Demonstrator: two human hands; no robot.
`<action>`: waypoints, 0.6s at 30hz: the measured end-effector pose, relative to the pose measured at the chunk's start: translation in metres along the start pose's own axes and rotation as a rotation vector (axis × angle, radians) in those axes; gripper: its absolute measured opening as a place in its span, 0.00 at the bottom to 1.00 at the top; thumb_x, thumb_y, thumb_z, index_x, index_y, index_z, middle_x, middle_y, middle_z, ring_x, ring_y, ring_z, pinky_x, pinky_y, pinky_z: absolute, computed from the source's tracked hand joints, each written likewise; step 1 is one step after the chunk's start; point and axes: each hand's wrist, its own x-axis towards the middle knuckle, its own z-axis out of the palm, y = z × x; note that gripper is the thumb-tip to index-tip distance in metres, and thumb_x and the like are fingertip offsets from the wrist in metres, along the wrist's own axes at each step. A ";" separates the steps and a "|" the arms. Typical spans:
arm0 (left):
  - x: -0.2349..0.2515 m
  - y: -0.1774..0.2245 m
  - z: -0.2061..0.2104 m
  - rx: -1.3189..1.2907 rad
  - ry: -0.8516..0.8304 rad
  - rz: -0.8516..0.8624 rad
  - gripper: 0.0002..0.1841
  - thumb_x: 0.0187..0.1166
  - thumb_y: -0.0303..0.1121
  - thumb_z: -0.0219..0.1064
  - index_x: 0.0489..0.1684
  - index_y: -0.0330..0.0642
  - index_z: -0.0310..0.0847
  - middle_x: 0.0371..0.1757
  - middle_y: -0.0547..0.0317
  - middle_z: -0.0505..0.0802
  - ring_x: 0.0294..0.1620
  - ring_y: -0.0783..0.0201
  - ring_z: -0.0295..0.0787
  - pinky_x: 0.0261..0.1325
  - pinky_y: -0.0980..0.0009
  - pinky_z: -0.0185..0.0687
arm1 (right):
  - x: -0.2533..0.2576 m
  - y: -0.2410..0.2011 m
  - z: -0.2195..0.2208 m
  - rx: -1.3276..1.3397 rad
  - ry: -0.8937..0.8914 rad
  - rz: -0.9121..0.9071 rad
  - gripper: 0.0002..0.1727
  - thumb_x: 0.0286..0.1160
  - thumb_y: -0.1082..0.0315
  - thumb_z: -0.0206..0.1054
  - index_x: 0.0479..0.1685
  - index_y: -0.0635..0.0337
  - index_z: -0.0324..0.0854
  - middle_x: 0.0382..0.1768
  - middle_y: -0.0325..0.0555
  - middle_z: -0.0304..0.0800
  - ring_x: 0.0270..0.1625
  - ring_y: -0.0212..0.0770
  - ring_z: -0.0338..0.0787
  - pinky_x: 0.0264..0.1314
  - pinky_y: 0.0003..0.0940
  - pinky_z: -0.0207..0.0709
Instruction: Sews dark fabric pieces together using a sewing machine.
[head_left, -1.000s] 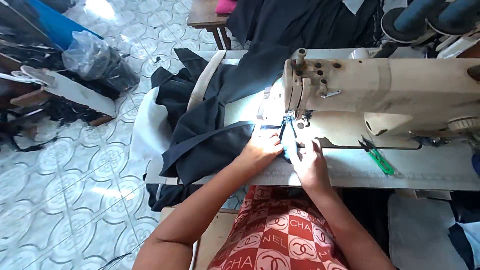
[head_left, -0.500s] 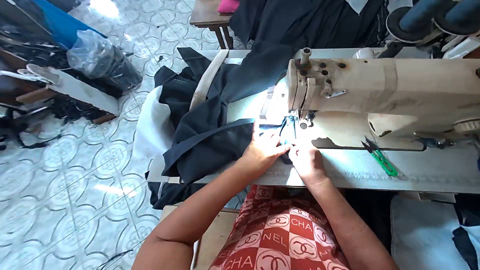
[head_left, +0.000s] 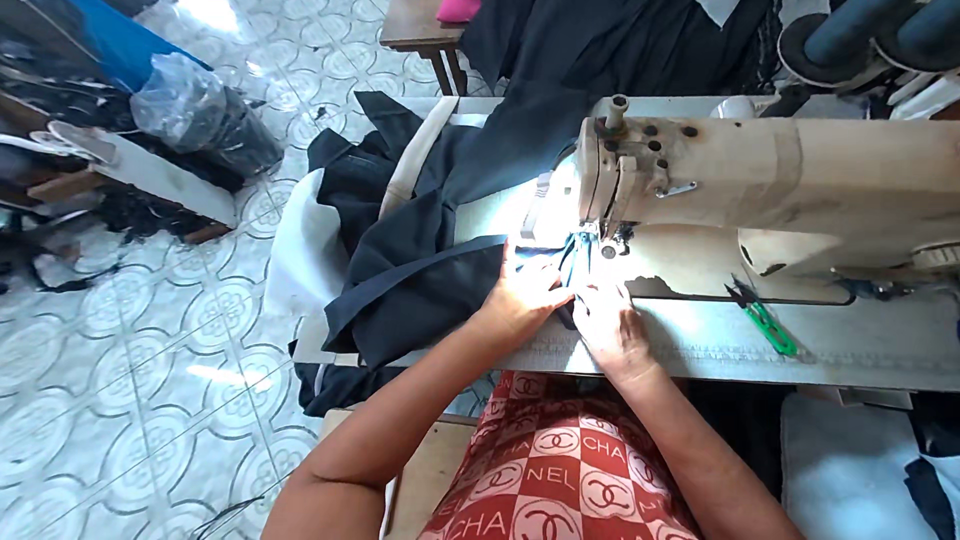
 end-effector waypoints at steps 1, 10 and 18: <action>0.000 0.000 0.000 0.002 0.006 0.003 0.17 0.78 0.22 0.67 0.51 0.61 0.94 0.51 0.57 0.94 0.72 0.46 0.84 0.78 0.14 0.38 | -0.001 0.000 0.002 -0.014 0.028 -0.014 0.12 0.77 0.68 0.65 0.48 0.62 0.94 0.54 0.56 0.94 0.61 0.56 0.92 0.58 0.47 0.88; 0.004 -0.003 0.002 0.016 0.003 -0.032 0.20 0.79 0.22 0.65 0.56 0.63 0.93 0.54 0.56 0.94 0.71 0.46 0.84 0.77 0.14 0.40 | 0.006 0.001 0.006 -0.055 0.090 -0.007 0.12 0.74 0.69 0.66 0.46 0.66 0.91 0.47 0.58 0.94 0.56 0.59 0.94 0.54 0.49 0.88; 0.030 -0.022 0.008 0.006 0.018 -0.086 0.20 0.79 0.23 0.65 0.57 0.63 0.94 0.52 0.54 0.94 0.58 0.45 0.89 0.78 0.17 0.45 | 0.042 0.007 0.009 -0.046 -0.042 0.100 0.14 0.81 0.66 0.63 0.55 0.59 0.90 0.57 0.55 0.92 0.64 0.56 0.90 0.63 0.52 0.84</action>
